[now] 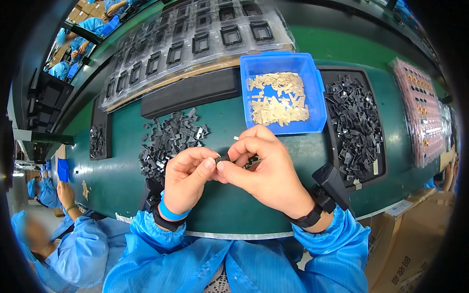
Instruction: Manually assemble small gold-colored metal contacts onto black plastic base components at a factory assembly station.
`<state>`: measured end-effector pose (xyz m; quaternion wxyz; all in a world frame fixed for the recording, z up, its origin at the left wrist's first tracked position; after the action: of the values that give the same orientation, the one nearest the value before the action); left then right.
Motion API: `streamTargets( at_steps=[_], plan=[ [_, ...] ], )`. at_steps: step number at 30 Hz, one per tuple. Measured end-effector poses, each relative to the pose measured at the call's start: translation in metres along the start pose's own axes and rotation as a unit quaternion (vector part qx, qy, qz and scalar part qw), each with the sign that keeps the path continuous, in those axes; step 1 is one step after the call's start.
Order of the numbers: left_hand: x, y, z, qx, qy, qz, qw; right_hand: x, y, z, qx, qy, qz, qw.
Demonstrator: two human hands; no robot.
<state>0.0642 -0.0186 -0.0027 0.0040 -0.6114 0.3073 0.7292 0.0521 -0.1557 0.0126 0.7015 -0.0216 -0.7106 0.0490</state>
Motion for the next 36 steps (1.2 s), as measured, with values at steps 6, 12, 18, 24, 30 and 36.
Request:
streamTargets(
  at_steps=[6, 12, 18, 24, 30, 36],
  plan=[
    [0.011, 0.0, -0.001, 0.018, -0.061, 0.035, 0.997, -0.003, 0.007, 0.001, 0.089, 0.093, -0.138, 0.982],
    [0.014, 0.002, -0.001, 0.031, -0.092, 0.121, 0.988, -0.004, 0.014, 0.002, 0.132, 0.099, -0.214, 0.963],
    [0.016, 0.0, -0.002, 0.057, -0.104, 0.176, 0.977, -0.006, 0.012, 0.002, 0.114, 0.094, -0.219, 0.964],
    [0.018, 0.002, -0.003, 0.083, -0.106, 0.206, 0.969, -0.004, 0.009, 0.003, 0.098, 0.068, -0.19, 0.974],
    [0.021, 0.002, -0.004, 0.093, -0.114, 0.236, 0.961, -0.002, 0.008, 0.003, 0.082, 0.062, -0.179, 0.978],
    [0.024, 0.004, -0.003, 0.072, -0.12, 0.24, 0.961, -0.001, 0.007, 0.002, 0.043, 0.028, -0.153, 0.987]
  ],
)
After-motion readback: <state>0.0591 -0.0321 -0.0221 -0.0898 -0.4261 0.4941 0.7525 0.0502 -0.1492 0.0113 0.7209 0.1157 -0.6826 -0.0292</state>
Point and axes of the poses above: each hand's wrist, its own z-axis away from the middle knuckle, its own y-axis out of the palm, x = y × z, the point moved 7 cm from there along -z, towards the middle knuckle, and after that the axes turned 6 degrees about z, right-handed, at the moved point
